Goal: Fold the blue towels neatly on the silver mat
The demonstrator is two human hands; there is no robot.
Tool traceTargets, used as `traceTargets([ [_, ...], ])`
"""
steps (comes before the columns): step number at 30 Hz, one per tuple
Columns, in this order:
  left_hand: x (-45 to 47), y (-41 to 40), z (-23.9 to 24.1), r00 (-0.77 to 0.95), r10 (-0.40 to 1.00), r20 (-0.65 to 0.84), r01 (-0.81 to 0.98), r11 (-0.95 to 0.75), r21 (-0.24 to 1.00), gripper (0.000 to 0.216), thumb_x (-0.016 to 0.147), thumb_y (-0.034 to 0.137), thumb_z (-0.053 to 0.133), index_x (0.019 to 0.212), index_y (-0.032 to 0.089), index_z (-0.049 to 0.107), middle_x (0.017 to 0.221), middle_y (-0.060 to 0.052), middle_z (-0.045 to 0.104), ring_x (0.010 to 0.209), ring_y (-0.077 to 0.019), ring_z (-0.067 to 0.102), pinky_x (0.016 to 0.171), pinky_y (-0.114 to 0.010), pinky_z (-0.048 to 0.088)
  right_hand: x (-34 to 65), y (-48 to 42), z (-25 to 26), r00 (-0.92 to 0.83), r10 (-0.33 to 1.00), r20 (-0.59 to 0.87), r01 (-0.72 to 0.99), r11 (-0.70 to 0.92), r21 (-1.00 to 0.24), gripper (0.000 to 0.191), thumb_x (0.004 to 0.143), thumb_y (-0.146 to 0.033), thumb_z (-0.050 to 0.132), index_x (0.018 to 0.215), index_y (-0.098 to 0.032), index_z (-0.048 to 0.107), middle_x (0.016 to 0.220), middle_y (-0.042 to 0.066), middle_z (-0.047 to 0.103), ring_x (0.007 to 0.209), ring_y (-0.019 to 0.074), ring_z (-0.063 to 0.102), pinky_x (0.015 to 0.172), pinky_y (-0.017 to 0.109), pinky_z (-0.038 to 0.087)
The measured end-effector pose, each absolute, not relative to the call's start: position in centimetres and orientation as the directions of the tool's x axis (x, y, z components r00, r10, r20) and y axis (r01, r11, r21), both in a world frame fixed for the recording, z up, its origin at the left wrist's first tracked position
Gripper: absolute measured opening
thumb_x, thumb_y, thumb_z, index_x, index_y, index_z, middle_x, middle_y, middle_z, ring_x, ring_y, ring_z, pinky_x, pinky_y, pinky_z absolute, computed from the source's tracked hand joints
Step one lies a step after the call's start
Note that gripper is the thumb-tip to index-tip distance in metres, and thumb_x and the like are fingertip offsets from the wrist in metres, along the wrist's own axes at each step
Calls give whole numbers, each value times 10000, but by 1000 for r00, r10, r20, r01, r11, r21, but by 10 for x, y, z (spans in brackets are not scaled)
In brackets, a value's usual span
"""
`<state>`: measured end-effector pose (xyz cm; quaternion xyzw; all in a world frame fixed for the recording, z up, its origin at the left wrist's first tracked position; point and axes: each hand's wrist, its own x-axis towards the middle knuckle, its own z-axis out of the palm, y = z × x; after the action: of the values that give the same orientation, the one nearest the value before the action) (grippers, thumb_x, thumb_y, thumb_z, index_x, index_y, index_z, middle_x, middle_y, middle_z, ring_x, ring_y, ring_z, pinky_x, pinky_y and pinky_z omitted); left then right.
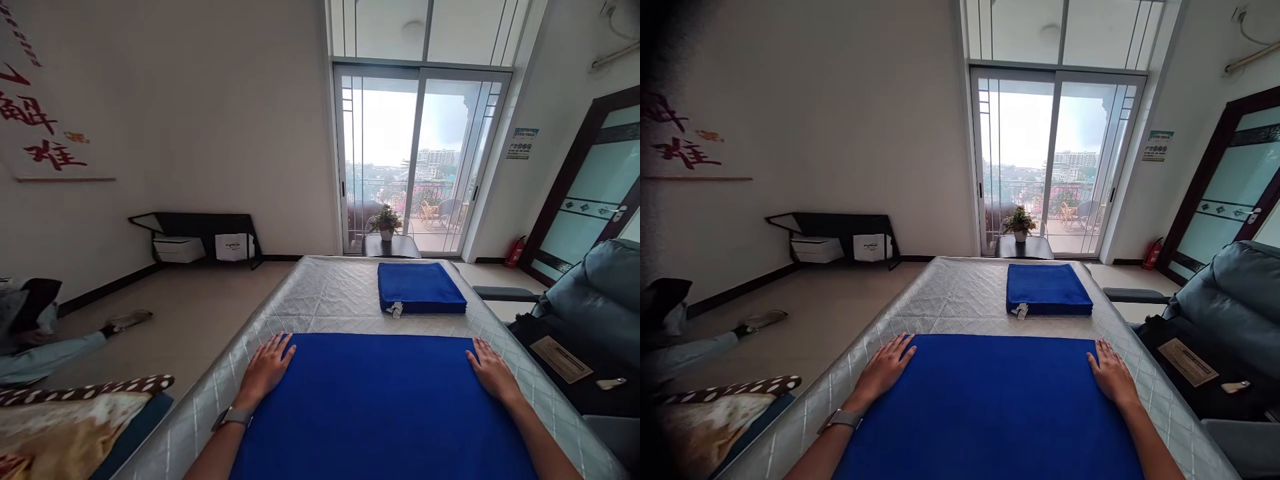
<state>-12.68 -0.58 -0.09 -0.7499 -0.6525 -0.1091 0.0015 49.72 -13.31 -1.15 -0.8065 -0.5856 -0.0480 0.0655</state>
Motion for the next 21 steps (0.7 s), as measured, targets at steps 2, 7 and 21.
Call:
traceTargets([
  [2, -127, -6, -1, 126, 978, 167, 978, -150, 141, 612, 1023, 488, 295, 1549, 197, 408, 1634, -102, 376, 1513, -264, 323, 1240, -491, 221, 496, -133, -11, 313, 937, 153, 950, -312, -32, 737, 991, -491, 175, 1571, -60, 323, 1638, 133, 332, 1530, 236, 248, 1247, 423, 205],
  [7, -124, -7, 2, 120, 979, 162, 980, -143, 136, 595, 1021, 467, 315, 1539, 193, 422, 1626, -110, 389, 1510, -270, 328, 1234, -494, 222, 493, -130, -9, 396, 902, 174, 911, -409, 44, 708, 976, -461, 238, 1547, -70, 388, 1625, 164, 347, 1514, 312, 280, 1237, 521, 194],
  [21, -123, -10, 6, 102, 976, 191, 973, -138, 183, 599, 1031, 489, 294, 1535, 196, 435, 1618, -110, 406, 1503, -276, 341, 1232, -499, 230, 265, -106, 53, -185, 968, 169, 966, 211, -150, 608, 1018, -380, 253, 1526, -105, 444, 1593, 125, 407, 1505, 272, 311, 1255, 473, 190],
])
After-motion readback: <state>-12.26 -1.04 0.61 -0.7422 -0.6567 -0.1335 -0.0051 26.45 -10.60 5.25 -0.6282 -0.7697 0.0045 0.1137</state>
